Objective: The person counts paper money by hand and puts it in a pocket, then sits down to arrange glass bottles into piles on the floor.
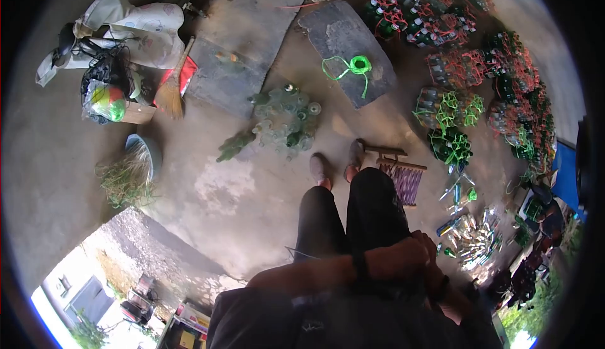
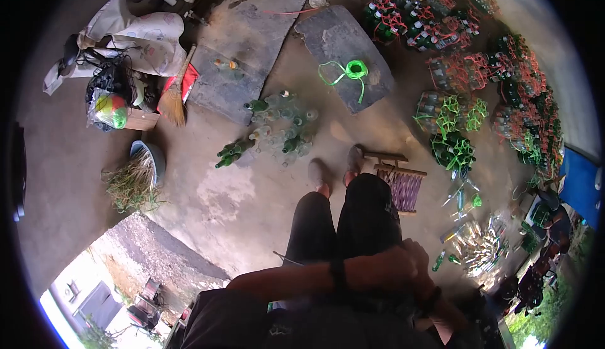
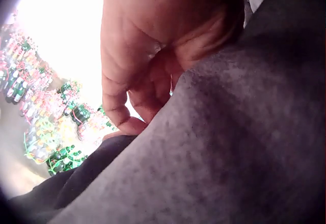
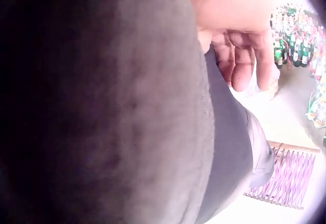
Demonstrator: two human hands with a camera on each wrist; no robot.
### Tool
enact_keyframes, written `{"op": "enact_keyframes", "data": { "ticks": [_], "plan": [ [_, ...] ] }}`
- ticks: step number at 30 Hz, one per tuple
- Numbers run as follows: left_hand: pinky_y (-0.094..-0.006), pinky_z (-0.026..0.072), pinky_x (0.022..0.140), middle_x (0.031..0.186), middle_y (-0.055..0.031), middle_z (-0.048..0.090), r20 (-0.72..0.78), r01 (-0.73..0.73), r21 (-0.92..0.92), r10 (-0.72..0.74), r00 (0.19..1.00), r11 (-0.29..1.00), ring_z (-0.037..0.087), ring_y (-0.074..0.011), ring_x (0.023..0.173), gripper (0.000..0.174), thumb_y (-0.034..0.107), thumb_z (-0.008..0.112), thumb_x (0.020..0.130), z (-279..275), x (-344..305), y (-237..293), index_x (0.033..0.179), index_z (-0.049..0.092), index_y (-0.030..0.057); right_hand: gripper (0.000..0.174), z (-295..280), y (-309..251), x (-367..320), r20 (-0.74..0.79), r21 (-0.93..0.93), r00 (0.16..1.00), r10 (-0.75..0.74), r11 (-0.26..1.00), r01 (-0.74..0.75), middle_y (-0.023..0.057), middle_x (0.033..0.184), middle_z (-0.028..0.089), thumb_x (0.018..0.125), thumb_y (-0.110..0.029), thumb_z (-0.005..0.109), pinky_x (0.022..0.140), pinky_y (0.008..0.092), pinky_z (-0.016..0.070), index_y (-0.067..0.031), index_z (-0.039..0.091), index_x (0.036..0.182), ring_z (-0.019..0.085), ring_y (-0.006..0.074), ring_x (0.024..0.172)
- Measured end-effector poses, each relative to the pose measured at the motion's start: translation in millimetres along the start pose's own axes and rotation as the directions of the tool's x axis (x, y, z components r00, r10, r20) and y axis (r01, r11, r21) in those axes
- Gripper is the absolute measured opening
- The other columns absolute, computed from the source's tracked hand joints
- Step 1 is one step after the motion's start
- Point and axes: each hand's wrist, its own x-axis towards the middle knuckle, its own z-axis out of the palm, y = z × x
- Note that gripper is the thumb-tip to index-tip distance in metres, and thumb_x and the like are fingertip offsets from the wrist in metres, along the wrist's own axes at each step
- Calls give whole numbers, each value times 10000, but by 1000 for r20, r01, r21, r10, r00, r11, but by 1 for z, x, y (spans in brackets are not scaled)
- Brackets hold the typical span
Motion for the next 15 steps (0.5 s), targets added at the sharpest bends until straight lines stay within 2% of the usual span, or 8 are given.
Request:
{"op": "enact_keyframes", "data": {
  "ticks": [2, 4, 5, 7, 10, 11, 13, 15],
  "plan": [
    [-418, 515, 660, 754, -172, 645, 106, 36, 84, -45, 993, 996, 650, -360, 714, 93, 101, 637, 771, -1, 0, 3, 819, 672, 30, 280, -3, -6, 3, 28, -19, 998, 63, 998, -63, 149, 870, 603, 808, -290, 707, 698, 496, 481, -64, 574, 904, 610, 394, 838],
    [-398, 540, 694, 759, -186, 661, -19, 81, -166, -86, 996, 983, 693, -341, 775, 168, 108, 674, 724, 2, -3, 1, 821, 676, -29, 317, -10, -12, 6, 53, -34, 991, 125, 992, -123, 165, 874, 613, 813, -319, 712, 692, 502, 488, -53, 572, 912, 623, 410, 841],
    [-398, 540, 694, 759, -186, 661, -13, 78, -171, -81, 997, 982, 693, -341, 775, 168, 108, 674, 724, 2, -5, -1, 821, 676, -29, 357, -14, -15, 8, 56, -24, 986, 155, 988, -154, 175, 876, 621, 821, -350, 710, 696, 507, 494, -49, 565, 947, 631, 418, 847],
    [-393, 555, 790, 887, -195, 669, 45, 220, -232, -216, 975, 947, 695, -344, 874, 193, 94, 653, 775, -2, -6, 1, 920, 668, -32, 398, -16, -14, 1, 66, -16, 977, 201, 980, -200, 184, 878, 630, 829, -381, 709, 700, 511, 499, -46, 558, 982, 640, 426, 852],
    [-400, 547, 884, 1014, -193, 660, 21, 169, -364, -173, 985, 916, 678, -356, 978, 217, 69, 645, 802, -17, -12, 3, 1000, 653, -19, 454, -3, 7, -5, -86, 117, 990, 109, 988, -98, 187, 844, 620, 827, -435, 706, 680, 527, 492, -55, 545, 1016, 633, 441, 812],
    [-400, 547, 884, 1014, -193, 660, 31, 166, -371, -166, 986, 914, 678, -356, 978, 217, 69, 645, 802, -18, -14, 0, 1000, 653, -19, 456, 2, 17, -5, -39, 75, 991, 128, 989, -125, 186, 837, 615, 833, -448, 695, 670, 530, 491, -57, 539, 1008, 629, 445, 804],
    [-406, 567, 829, 1093, -140, 657, -120, 41, -321, -83, 989, 946, 680, -341, 956, 209, 69, 626, 835, -14, -20, -9, 1033, 641, 2, 458, 11, 30, -9, 14, 35, 987, 160, 986, -160, 186, 830, 610, 840, -461, 684, 660, 533, 490, -60, 534, 1001, 625, 449, 797],
    [-405, 562, 854, 1120, -140, 647, -118, 84, -307, -125, 985, 948, 669, -345, 994, 218, 57, 619, 831, -8, -20, -22, 1042, 646, 8, 437, 18, 36, -10, -25, -17, 973, 231, 973, -231, 188, 826, 600, 836, -432, 704, 630, 539, 483, -67, 520, 990, 620, 449, 783]
  ]
}}
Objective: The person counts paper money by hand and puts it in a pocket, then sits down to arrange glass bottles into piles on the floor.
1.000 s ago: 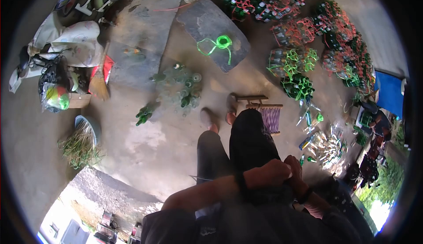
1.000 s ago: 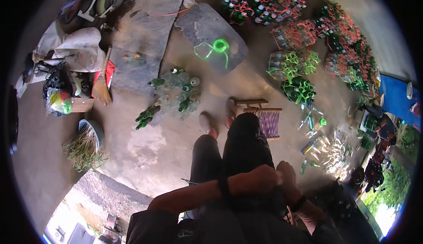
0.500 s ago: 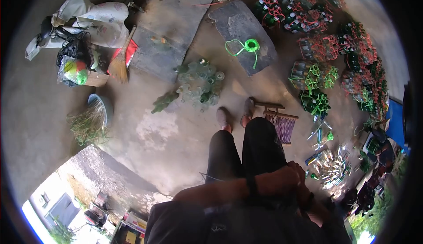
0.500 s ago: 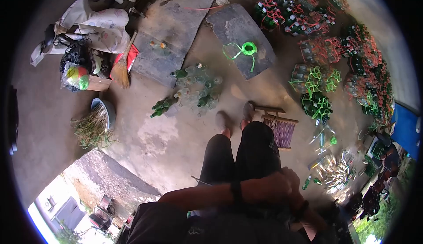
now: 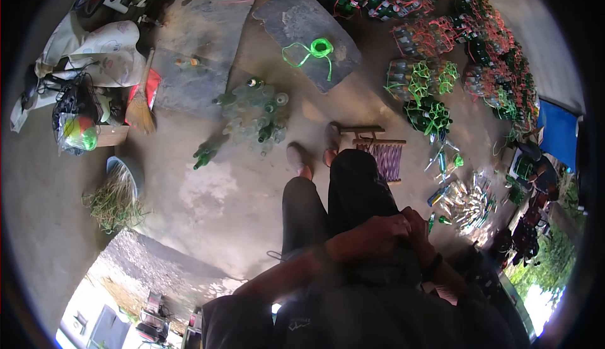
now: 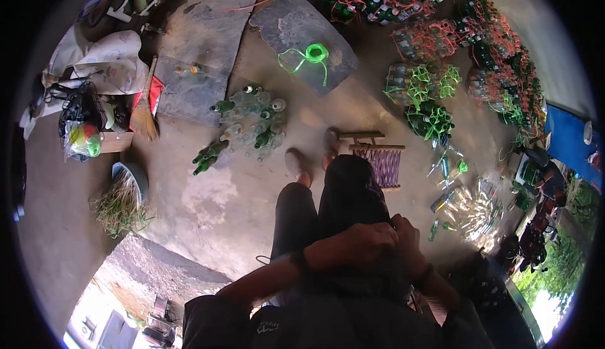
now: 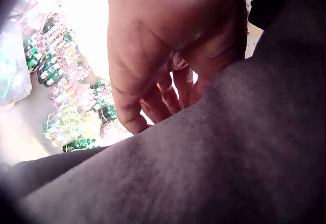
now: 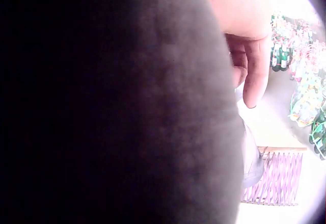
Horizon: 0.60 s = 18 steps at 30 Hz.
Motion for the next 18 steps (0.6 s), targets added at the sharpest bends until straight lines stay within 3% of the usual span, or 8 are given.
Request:
{"op": "enact_keyframes", "data": {
  "ticks": [5, 7, 10, 12, 18],
  "plan": [
    [-408, 551, 881, 1118, -148, 635, -9, 188, 58, -187, 982, 981, 656, -354, 1024, 235, 42, 601, 824, -3, 1, -14, 1048, 656, 4, 328, -33, -35, 2, -24, 30, 1000, -12, 999, 12, 172, 829, 601, 846, -304, 711, 623, 523, 490, -77, 519, 983, 636, 424, 801],
    [-426, 548, 875, 1095, -161, 631, 92, 284, 181, -304, 948, 942, 652, -367, 1006, 229, 52, 605, 821, -3, 0, -22, 1038, 659, 4, 283, -36, -32, 1, 4, 80, 999, -39, 996, 39, 168, 833, 606, 854, -255, 704, 631, 513, 494, -79, 521, 978, 642, 417, 808],
    [-445, 543, 870, 1069, -174, 626, 56, 281, 174, -294, 954, 944, 648, -379, 993, 237, 67, 610, 822, -1, -3, -31, 1047, 661, 11, 220, -34, -22, 0, 39, 182, 999, 20, 983, -26, 157, 845, 620, 860, -206, 680, 639, 483, 496, -87, 528, 965, 652, 398, 814],
    [-447, 542, 870, 1065, -176, 626, 74, 300, 188, -319, 945, 935, 647, -382, 993, 242, 70, 610, 824, -1, -2, -36, 1054, 661, 14, 195, -34, -20, 6, 83, 63, 996, 21, 998, -26, 158, 842, 628, 857, -183, 671, 644, 471, 492, -91, 532, 957, 656, 394, 816],
    [-451, 539, 871, 1053, -179, 626, 83, 342, 225, -368, 926, 912, 645, -387, 991, 256, 82, 612, 831, -6, 7, -40, 1075, 657, 20, 183, -23, -3, 15, 34, 42, 999, 28, 999, -29, 167, 819, 628, 854, -187, 661, 655, 489, 491, -100, 531, 950, 657, 407, 829]
  ]
}}
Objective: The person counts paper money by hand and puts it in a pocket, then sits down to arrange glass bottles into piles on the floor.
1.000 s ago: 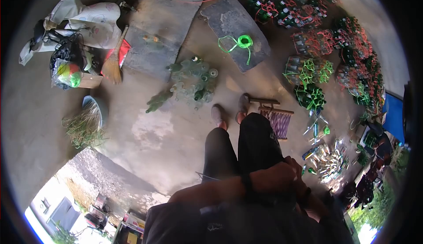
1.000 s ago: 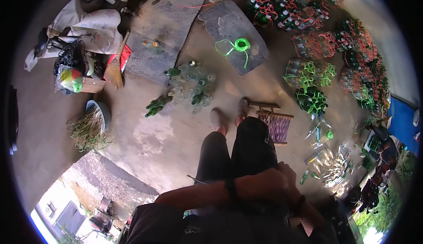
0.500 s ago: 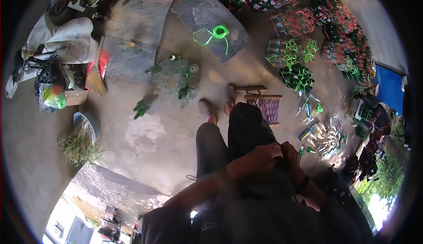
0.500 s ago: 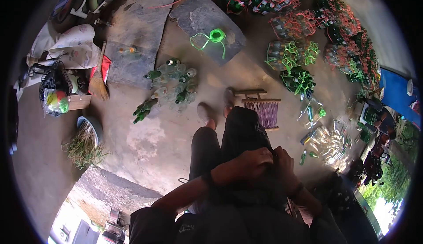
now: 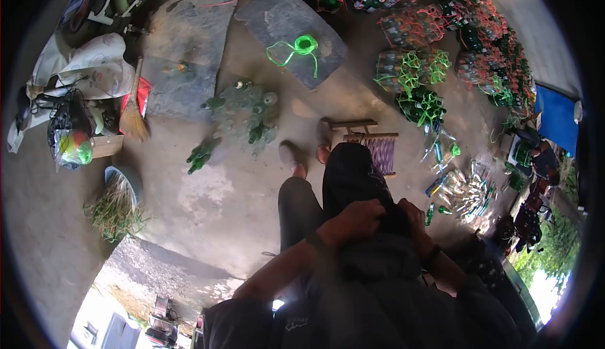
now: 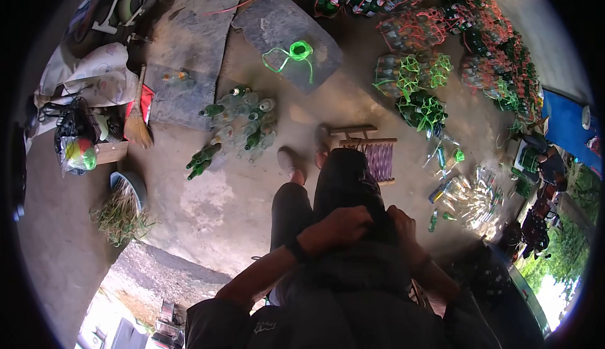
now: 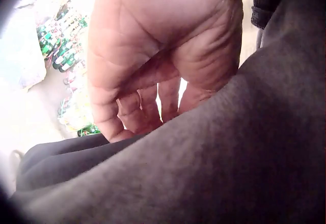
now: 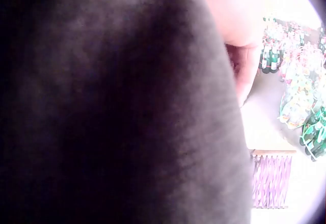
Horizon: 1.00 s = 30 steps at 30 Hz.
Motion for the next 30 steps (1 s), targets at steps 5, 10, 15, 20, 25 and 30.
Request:
{"op": "enact_keyframes", "data": {
  "ticks": [5, 10, 15, 20, 25, 30],
  "plan": [
    [-453, 537, 871, 1054, -182, 622, 3, 18, 34, -18, 1000, 999, 642, -386, 993, 252, 91, 614, 838, -1, 7, -4, 1076, 655, 20, 166, -11, 0, 5, 66, 70, 995, 72, 995, -77, 168, 815, 625, 865, -203, 645, 653, 512, 486, -98, 534, 932, 643, 424, 810],
    [-444, 539, 869, 1069, -176, 617, -72, 94, 14, -93, 993, 995, 641, -383, 998, 248, 105, 608, 864, -14, -1, -3, 1093, 650, 20, 161, -21, 19, 13, -28, 26, 999, 36, 999, -35, 161, 805, 620, 876, -206, 633, 649, 511, 492, -93, 536, 937, 645, 421, 806],
    [-410, 548, 872, 1060, -153, 662, -272, 122, -81, -140, 952, 989, 664, -360, 991, 232, 116, 612, 874, -23, -26, -21, 1086, 674, 45, 177, -24, 31, 14, -24, -31, 1000, -2, 1000, 2, 156, 791, 613, 860, -197, 670, 649, 488, 503, -75, 548, 901, 648, 408, 797],
    [-390, 559, 862, 1033, -136, 701, -403, 211, -96, -231, 886, 973, 694, -317, 960, 220, 116, 632, 863, -28, -57, -61, 1064, 704, 67, 252, -64, -33, 18, 114, 77, 992, -62, 996, 54, 169, 840, 639, 865, -242, 694, 669, 467, 521, -58, 552, 962, 656, 424, 816],
    [-372, 561, 816, 1041, -113, 708, -475, 301, -202, -361, 802, 932, 705, -286, 930, 212, 92, 648, 858, -42, -94, -80, 1061, 709, 85, 299, -65, -57, 17, 155, 145, 984, -84, 987, 61, 176, 876, 651, 869, -267, 704, 664, 457, 518, -43, 553, 997, 659, 434, 809],
    [-397, 565, 807, 1005, -127, 711, -556, 357, -249, -435, 708, 900, 706, -316, 911, 180, 98, 633, 876, -40, -135, -88, 1037, 708, 68, 260, -52, -57, 23, 50, 33, 998, -45, 999, 43, 164, 705, 535, 900, -273, 660, 582, 437, 438, -40, 544, 895, 595, 402, 690]
  ]
}}
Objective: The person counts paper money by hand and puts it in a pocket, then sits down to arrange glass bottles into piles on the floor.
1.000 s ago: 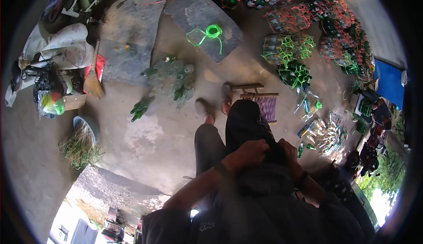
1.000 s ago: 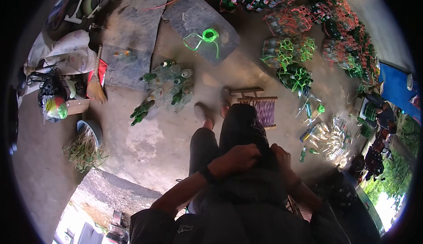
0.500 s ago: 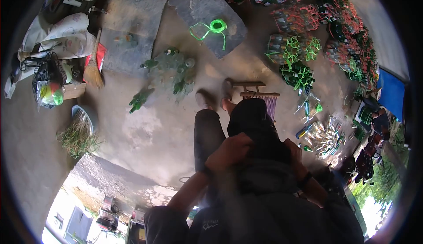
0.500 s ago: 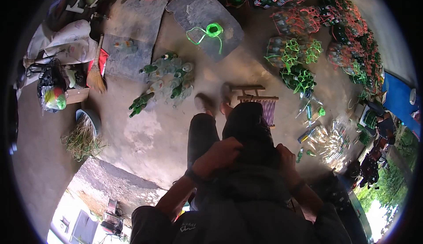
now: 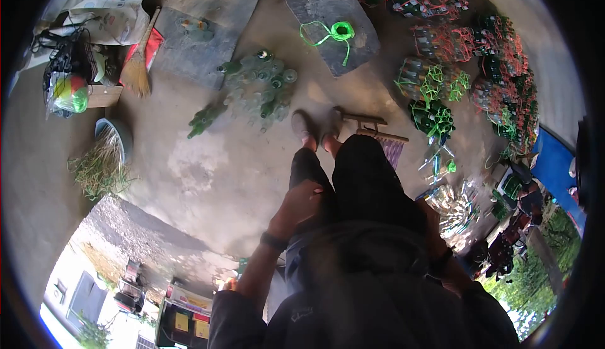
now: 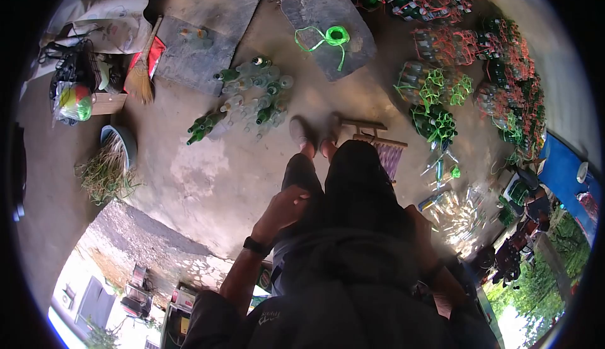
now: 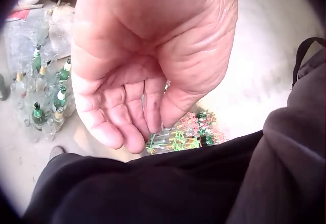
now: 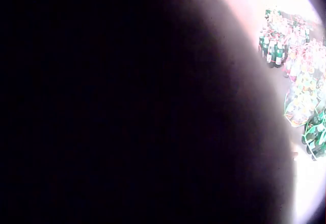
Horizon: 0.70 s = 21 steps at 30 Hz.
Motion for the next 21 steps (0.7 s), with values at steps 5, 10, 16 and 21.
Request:
{"op": "enact_keyframes", "data": {
  "ticks": [5, 10, 16, 21],
  "plan": [
    [-380, 570, 788, 977, -138, 730, -121, -36, -22, 33, 992, 999, 723, -296, 900, 173, 85, 641, 891, 0, -26, -42, 1049, 704, 54, 226, -1, 2, 0, 7, -57, 1000, 3, 998, -3, 176, 722, 553, 891, -227, 670, 585, 437, 441, -37, 547, 896, 606, 403, 700],
    [-355, 574, 782, 998, -136, 734, -181, 16, -17, -19, 983, 1000, 730, -280, 920, 204, 73, 638, 902, -1, -37, -59, 1095, 701, 57, 256, -14, -38, 2, 10, 70, 994, -113, 991, 112, 186, 809, 624, 891, -224, 677, 656, 420, 506, -33, 576, 1028, 678, 384, 798],
    [-344, 575, 778, 1057, -139, 715, -141, 60, -101, -74, 987, 993, 725, -250, 928, 198, 73, 639, 919, -11, -40, -57, 1107, 698, 55, 323, -20, -42, -7, 106, 78, 992, -65, 995, 57, 188, 986, 656, 914, -221, 662, 735, 392, 530, -37, 578, 1166, 692, 371, 884],
    [-364, 571, 761, 1034, -148, 713, -109, -24, -21, 22, 994, 999, 718, -293, 900, 185, 66, 635, 907, -18, -35, -66, 1079, 701, 55, 276, -21, -49, -26, -13, 81, 973, -230, 970, 230, 139, 971, 622, 880, -177, 694, 715, 368, 541, -12, 620, 1088, 691, 304, 815]
  ]
}}
